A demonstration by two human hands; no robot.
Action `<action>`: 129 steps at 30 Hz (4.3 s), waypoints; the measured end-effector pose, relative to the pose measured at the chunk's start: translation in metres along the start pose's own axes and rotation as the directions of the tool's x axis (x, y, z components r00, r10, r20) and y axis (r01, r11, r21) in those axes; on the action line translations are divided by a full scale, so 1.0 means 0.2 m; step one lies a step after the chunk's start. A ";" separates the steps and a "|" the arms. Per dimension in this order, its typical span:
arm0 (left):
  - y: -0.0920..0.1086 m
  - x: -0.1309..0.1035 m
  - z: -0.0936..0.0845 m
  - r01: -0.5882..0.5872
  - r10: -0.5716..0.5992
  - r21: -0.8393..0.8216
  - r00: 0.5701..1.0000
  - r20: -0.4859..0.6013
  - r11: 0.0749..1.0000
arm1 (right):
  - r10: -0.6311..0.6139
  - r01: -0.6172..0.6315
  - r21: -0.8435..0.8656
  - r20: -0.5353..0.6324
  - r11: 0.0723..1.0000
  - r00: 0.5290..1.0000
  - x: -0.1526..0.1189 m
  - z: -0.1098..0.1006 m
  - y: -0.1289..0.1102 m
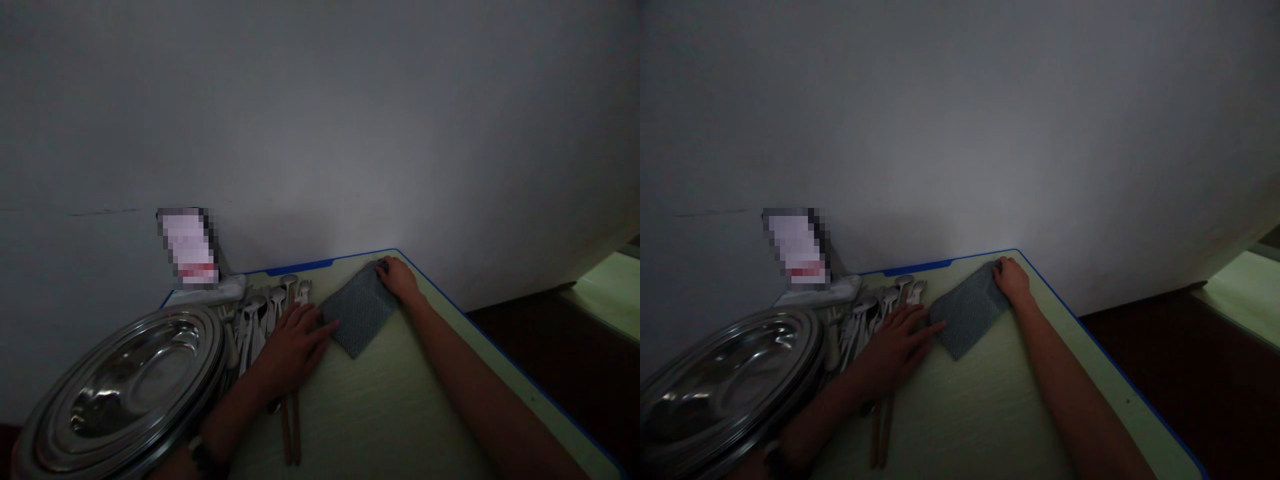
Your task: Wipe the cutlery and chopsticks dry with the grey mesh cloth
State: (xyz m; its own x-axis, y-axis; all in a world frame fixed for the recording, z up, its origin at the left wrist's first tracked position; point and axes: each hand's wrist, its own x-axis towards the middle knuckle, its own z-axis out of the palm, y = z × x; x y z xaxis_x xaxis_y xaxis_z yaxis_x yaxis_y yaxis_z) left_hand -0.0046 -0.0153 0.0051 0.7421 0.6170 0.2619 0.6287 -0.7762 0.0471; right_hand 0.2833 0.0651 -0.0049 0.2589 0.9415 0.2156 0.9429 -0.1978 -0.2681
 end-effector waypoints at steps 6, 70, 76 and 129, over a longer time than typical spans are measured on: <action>0.00 0.00 0.00 0.011 -0.011 -0.003 1.000 0.011 1.000 | 0.034 -0.035 -0.017 -0.047 0.999 0.998 0.02 -0.10 0.06; -0.01 0.00 0.02 0.135 -0.133 0.002 0.983 -0.128 0.991 | -0.176 0.263 -0.140 0.448 0.955 0.876 -0.05 -0.23 -0.20; -0.01 0.01 0.03 0.142 -0.136 0.032 0.980 -0.144 0.989 | 0.077 0.045 -0.267 0.430 0.963 0.900 0.01 -0.17 0.00; 0.14 0.01 -0.03 0.170 -0.170 -0.001 0.984 0.049 0.985 | -0.097 0.099 -0.108 0.026 0.989 0.995 -0.13 0.05 -0.26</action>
State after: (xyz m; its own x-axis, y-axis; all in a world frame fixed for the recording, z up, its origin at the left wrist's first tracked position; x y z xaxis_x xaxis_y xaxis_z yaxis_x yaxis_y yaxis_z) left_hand 0.0134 -0.0358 0.0122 0.6352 0.7453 0.2025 0.7454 -0.6602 0.0920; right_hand 0.2246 0.0541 -0.0066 0.1604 0.9632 0.2158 0.9811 -0.1315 -0.1423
